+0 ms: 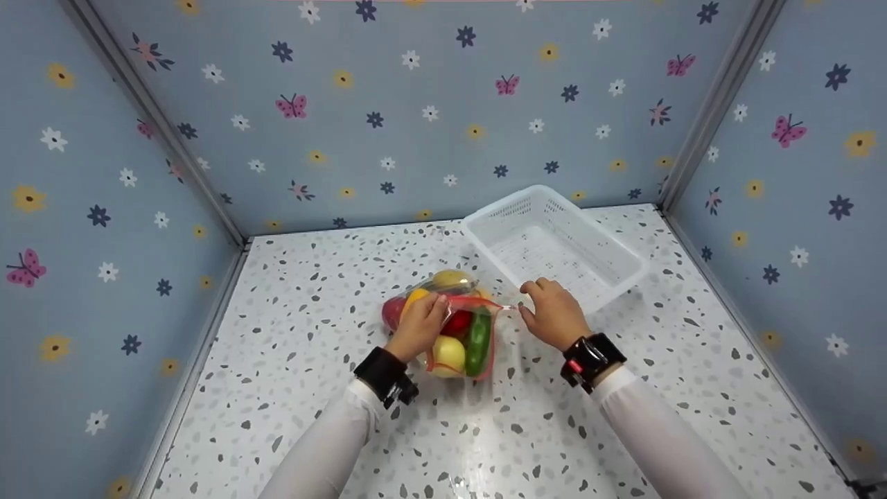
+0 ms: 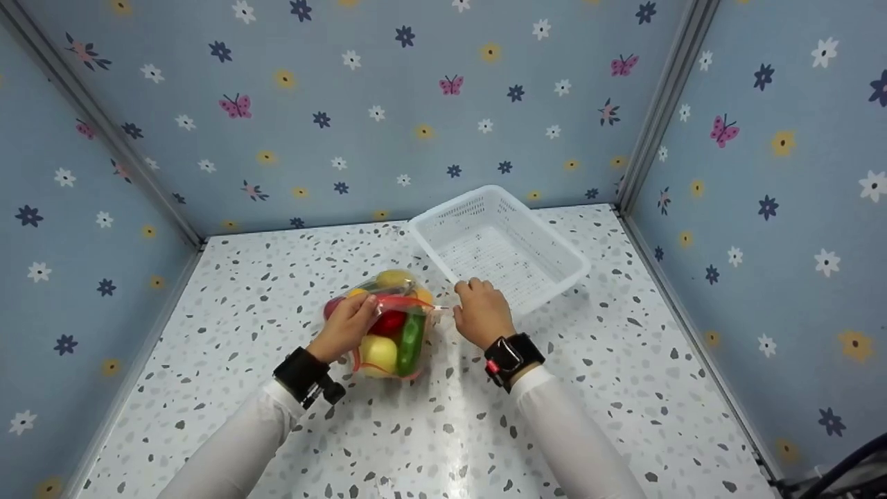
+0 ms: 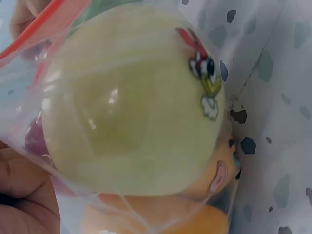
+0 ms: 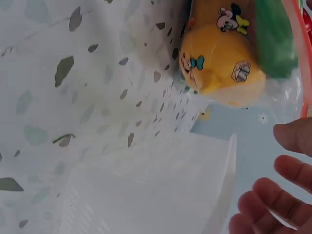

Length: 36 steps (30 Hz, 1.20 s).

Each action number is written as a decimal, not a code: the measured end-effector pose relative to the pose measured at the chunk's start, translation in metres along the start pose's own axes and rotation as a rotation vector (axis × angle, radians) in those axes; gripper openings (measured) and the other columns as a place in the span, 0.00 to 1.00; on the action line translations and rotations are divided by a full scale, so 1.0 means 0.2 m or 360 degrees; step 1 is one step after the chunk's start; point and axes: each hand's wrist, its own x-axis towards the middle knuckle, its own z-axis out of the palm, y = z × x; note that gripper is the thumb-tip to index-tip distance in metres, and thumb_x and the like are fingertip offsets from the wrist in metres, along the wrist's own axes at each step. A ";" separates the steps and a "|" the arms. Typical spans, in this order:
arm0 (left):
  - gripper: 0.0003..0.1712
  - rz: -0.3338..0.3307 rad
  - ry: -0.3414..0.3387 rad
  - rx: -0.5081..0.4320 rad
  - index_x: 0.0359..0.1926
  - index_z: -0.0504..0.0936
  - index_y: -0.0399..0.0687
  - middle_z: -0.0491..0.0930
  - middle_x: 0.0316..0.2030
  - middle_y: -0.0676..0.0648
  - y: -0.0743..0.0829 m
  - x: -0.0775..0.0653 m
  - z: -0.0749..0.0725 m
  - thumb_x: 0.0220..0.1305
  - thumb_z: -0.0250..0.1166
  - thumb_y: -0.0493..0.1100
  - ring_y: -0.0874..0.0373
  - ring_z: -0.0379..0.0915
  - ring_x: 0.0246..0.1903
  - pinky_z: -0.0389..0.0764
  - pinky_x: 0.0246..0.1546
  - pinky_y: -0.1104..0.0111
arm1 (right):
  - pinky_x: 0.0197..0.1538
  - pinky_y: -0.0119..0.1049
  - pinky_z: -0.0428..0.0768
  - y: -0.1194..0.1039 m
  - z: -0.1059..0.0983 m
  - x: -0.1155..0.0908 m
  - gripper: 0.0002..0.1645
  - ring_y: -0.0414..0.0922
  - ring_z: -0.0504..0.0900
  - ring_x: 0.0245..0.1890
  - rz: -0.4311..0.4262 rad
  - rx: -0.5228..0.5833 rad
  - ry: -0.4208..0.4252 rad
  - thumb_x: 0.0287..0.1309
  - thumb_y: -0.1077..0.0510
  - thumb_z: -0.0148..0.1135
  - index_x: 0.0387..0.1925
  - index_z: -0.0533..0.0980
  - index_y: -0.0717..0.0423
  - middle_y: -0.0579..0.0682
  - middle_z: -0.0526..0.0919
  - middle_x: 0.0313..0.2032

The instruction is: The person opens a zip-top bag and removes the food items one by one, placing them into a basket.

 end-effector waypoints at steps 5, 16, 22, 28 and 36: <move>0.19 -0.0041 0.0012 -0.0127 0.25 0.72 0.48 0.69 0.21 0.53 -0.03 0.01 0.00 0.76 0.49 0.45 0.59 0.66 0.23 0.68 0.26 0.70 | 0.33 0.53 0.79 0.05 -0.01 0.03 0.14 0.56 0.83 0.32 0.0173 -0.0147 -0.0224 0.62 0.51 0.61 0.40 0.78 0.59 0.56 0.83 0.33; 0.19 -0.0029 0.0086 -0.0098 0.25 0.70 0.49 0.67 0.19 0.53 -0.02 0.03 0.03 0.76 0.49 0.48 0.60 0.64 0.22 0.67 0.25 0.69 | 0.24 0.48 0.74 0.03 -0.07 0.05 0.14 0.50 0.76 0.19 0.0134 -0.0151 -0.0463 0.60 0.54 0.61 0.22 0.74 0.57 0.52 0.77 0.19; 0.20 -0.0006 0.0175 -0.0057 0.24 0.69 0.50 0.68 0.19 0.53 -0.02 0.04 0.04 0.76 0.48 0.48 0.59 0.65 0.21 0.67 0.26 0.69 | 0.26 0.47 0.74 0.01 -0.11 0.04 0.10 0.49 0.74 0.20 0.0085 -0.0128 -0.0634 0.56 0.57 0.61 0.24 0.74 0.59 0.51 0.77 0.20; 0.19 0.0035 0.0247 -0.0047 0.23 0.70 0.49 0.68 0.18 0.54 -0.03 0.04 0.03 0.75 0.50 0.45 0.60 0.65 0.21 0.67 0.26 0.69 | 0.23 0.41 0.70 0.01 -0.16 0.01 0.05 0.47 0.71 0.19 0.0060 -0.0112 -0.0831 0.50 0.62 0.57 0.23 0.71 0.57 0.49 0.71 0.19; 0.20 0.0085 0.0213 -0.0133 0.24 0.72 0.47 0.68 0.18 0.54 -0.03 0.03 0.03 0.76 0.48 0.45 0.61 0.64 0.20 0.66 0.24 0.71 | 0.22 0.38 0.69 0.02 -0.21 -0.01 0.03 0.45 0.70 0.18 0.0074 -0.0088 -0.1007 0.41 0.65 0.56 0.23 0.71 0.57 0.47 0.71 0.18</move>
